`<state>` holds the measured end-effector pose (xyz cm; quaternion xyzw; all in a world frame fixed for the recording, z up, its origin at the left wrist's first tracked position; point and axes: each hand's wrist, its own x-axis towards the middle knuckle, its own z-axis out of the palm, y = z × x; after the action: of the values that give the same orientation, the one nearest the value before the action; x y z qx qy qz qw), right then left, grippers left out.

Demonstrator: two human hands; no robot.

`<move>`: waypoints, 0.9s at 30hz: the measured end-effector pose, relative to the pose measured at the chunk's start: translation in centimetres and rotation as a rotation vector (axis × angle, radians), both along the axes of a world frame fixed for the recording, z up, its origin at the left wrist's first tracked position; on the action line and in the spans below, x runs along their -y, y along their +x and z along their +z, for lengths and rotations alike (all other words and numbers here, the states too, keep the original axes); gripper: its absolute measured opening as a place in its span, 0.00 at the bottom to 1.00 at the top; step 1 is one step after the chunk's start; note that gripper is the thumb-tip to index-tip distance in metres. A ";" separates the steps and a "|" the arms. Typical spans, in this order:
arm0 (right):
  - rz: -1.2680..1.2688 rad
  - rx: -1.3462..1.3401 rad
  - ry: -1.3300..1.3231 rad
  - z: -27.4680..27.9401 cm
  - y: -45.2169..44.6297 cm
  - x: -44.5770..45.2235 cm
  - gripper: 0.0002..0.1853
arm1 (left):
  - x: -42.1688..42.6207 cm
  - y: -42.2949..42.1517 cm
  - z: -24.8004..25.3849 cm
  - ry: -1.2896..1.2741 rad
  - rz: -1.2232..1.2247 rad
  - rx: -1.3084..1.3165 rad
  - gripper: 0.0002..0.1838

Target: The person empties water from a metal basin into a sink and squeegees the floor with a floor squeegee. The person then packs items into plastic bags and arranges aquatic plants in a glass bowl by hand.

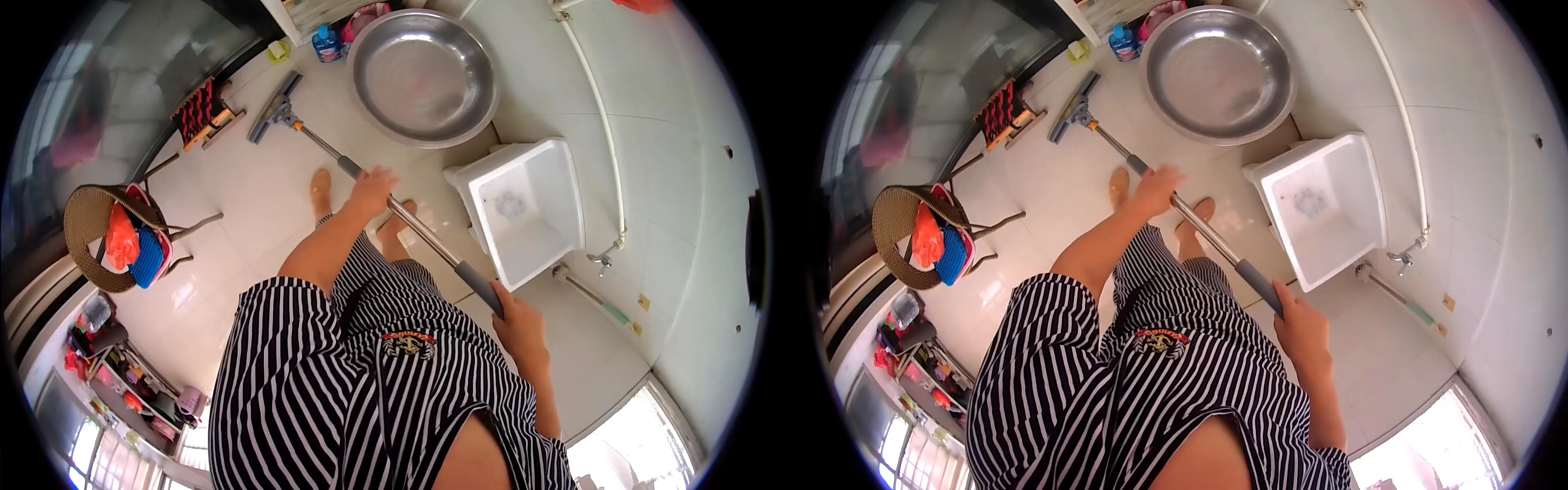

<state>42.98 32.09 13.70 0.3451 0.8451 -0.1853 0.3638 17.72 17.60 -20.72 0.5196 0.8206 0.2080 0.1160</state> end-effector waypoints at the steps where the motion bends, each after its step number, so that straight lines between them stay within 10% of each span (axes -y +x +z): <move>1: 0.029 0.062 -0.061 0.4 0.0 0.1 0.30 | 0.0 0.0 1.6 -0.010 0.008 -0.003 0.18; 3: -0.027 0.037 -0.186 2.5 2.6 -0.2 0.32 | -1.1 1.3 5.0 -0.467 -0.370 0.375 0.18; 10: -0.133 0.107 -0.001 12.8 6.8 -3.9 0.32 | -6.1 11.6 9.2 -0.388 -0.525 0.494 0.16; 27: 0.919 -0.523 0.221 10.8 -30.8 -3.6 0.16 | 10.8 -18.1 11.4 -0.110 0.411 0.471 0.13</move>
<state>12.17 35.72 24.47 -0.0817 0.9859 0.0032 0.1462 -0.35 6.81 -9.30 0.2732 0.8689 0.2971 0.2865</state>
